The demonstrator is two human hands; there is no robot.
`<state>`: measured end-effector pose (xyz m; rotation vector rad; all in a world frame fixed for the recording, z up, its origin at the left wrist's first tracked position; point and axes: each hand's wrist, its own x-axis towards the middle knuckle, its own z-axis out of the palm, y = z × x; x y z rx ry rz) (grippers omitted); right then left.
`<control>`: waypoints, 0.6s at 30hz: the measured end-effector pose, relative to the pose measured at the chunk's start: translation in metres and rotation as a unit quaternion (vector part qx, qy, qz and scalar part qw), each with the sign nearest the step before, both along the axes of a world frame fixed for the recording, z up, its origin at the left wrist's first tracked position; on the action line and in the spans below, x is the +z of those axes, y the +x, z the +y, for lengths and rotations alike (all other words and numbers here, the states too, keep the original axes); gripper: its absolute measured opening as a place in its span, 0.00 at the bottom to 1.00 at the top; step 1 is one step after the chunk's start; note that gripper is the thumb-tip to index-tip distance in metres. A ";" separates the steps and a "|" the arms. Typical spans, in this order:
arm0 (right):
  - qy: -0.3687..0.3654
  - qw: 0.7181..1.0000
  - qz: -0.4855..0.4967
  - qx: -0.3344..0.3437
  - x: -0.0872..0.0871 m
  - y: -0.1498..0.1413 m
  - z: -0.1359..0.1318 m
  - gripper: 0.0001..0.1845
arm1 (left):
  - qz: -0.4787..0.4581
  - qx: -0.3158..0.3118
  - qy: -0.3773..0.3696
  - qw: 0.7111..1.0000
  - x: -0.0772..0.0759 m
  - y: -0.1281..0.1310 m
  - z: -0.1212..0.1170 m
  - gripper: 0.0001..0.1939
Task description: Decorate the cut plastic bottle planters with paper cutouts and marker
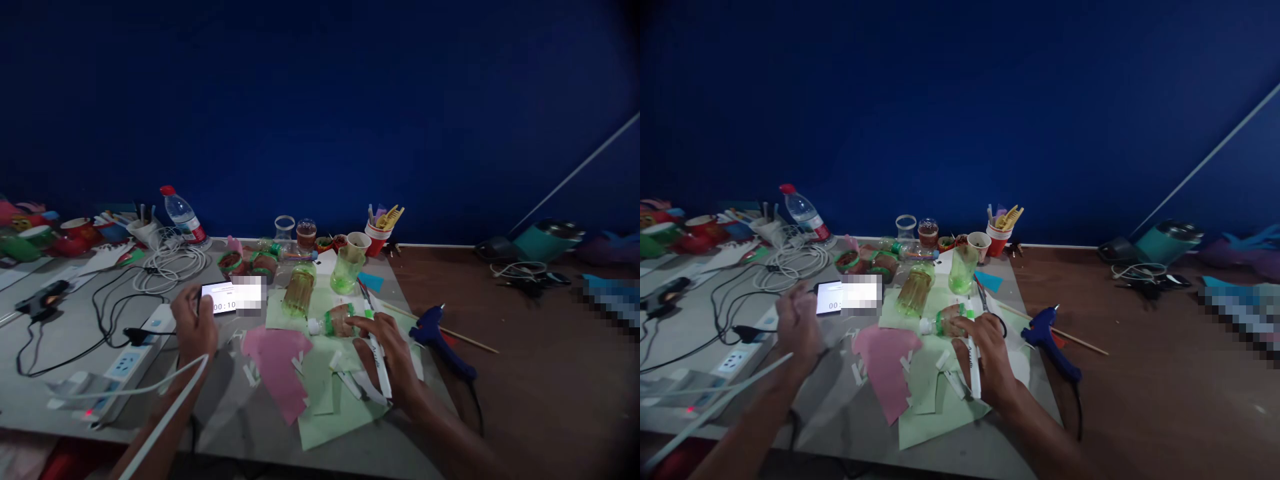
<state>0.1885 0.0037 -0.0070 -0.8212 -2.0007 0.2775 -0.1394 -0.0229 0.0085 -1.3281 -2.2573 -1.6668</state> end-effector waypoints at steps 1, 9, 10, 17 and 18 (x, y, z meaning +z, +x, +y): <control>0.003 1.000 0.004 -0.002 0.000 0.000 0.000 0.15 | 0.003 -0.054 -0.010 0.998 0.001 0.014 -0.010 0.16; -0.027 0.991 0.106 -0.077 0.009 0.009 0.004 0.10 | 0.105 -0.371 -0.195 0.902 -0.006 0.099 -0.004 0.21; -0.036 0.988 0.118 -0.089 0.010 0.011 0.005 0.10 | 0.129 -0.375 -0.200 0.896 -0.009 0.103 0.004 0.28; -0.055 0.980 0.151 -0.119 0.009 0.016 0.013 0.08 | 0.288 -0.378 -0.230 0.849 -0.019 0.131 0.037 0.30; -0.055 0.980 0.151 -0.117 0.009 0.017 0.014 0.08 | 0.305 -0.370 -0.233 0.846 -0.018 0.135 0.038 0.28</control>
